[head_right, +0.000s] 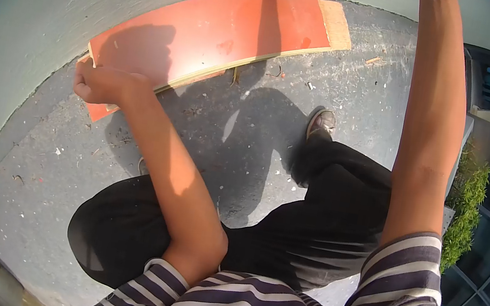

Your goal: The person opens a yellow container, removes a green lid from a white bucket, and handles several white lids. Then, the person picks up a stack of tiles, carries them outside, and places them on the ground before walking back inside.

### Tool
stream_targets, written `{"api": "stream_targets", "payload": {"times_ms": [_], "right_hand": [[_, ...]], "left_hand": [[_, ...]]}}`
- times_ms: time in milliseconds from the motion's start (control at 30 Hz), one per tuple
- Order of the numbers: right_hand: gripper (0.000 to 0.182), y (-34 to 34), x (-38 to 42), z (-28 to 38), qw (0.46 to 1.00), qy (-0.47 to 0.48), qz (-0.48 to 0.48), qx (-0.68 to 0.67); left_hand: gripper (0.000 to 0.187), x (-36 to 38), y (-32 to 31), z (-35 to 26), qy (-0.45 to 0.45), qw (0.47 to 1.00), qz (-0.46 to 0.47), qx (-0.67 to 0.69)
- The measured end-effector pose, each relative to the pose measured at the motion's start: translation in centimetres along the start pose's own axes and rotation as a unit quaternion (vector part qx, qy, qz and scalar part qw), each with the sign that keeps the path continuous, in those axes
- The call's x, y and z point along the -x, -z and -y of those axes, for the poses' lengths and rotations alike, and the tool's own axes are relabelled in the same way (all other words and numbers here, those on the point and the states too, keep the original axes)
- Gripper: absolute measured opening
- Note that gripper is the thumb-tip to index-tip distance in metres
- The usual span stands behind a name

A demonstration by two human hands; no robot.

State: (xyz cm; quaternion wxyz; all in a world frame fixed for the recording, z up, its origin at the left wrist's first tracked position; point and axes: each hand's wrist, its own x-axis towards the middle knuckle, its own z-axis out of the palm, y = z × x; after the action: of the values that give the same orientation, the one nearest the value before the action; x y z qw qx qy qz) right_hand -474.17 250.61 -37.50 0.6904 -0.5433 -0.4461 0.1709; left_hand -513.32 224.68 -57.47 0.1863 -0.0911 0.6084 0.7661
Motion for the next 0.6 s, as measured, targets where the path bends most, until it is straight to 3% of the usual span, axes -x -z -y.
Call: {"api": "stream_targets", "payload": {"times_ms": [33,67,167,233,267,367,467,600], "right_hand": [[0.030,0.8,-1.6,-0.7,0.998,0.037,-0.005,0.052],[0.032,3.3,-2.4,-2.4,0.998,0.011,-0.001,0.057],[0.026,13.0,0.3,-9.6,0.984,0.021,-0.143,0.104],[0.030,19.7,2.8,-17.1,0.951,-0.235,-0.064,0.191],[0.039,21.4,5.1,-20.4,0.924,-0.306,0.006,0.230],[0.060,25.3,8.6,-31.4,0.866,-0.366,0.107,0.324],[0.064,25.8,8.9,-38.4,0.821,-0.213,0.211,0.486],[0.066,23.5,8.3,-39.8,0.811,-0.179,0.231,0.508]], "left_hand": [[0.032,-1.1,0.2,-0.9,-0.037,0.999,-0.022,-0.013],[0.031,-2.3,0.4,-1.4,-0.043,0.998,-0.036,-0.023],[0.027,-6.9,1.9,-0.4,-0.098,0.989,-0.037,-0.106],[0.044,-11.2,3.9,1.5,-0.062,0.976,0.025,-0.205],[0.053,-12.9,5.0,2.5,-0.045,0.966,0.048,-0.252],[0.060,-15.3,6.4,4.6,0.010,0.888,0.112,-0.446],[0.065,-17.3,7.0,7.1,0.059,0.858,0.165,-0.484],[0.071,-18.0,8.1,8.7,0.139,0.850,0.235,-0.451]]}}
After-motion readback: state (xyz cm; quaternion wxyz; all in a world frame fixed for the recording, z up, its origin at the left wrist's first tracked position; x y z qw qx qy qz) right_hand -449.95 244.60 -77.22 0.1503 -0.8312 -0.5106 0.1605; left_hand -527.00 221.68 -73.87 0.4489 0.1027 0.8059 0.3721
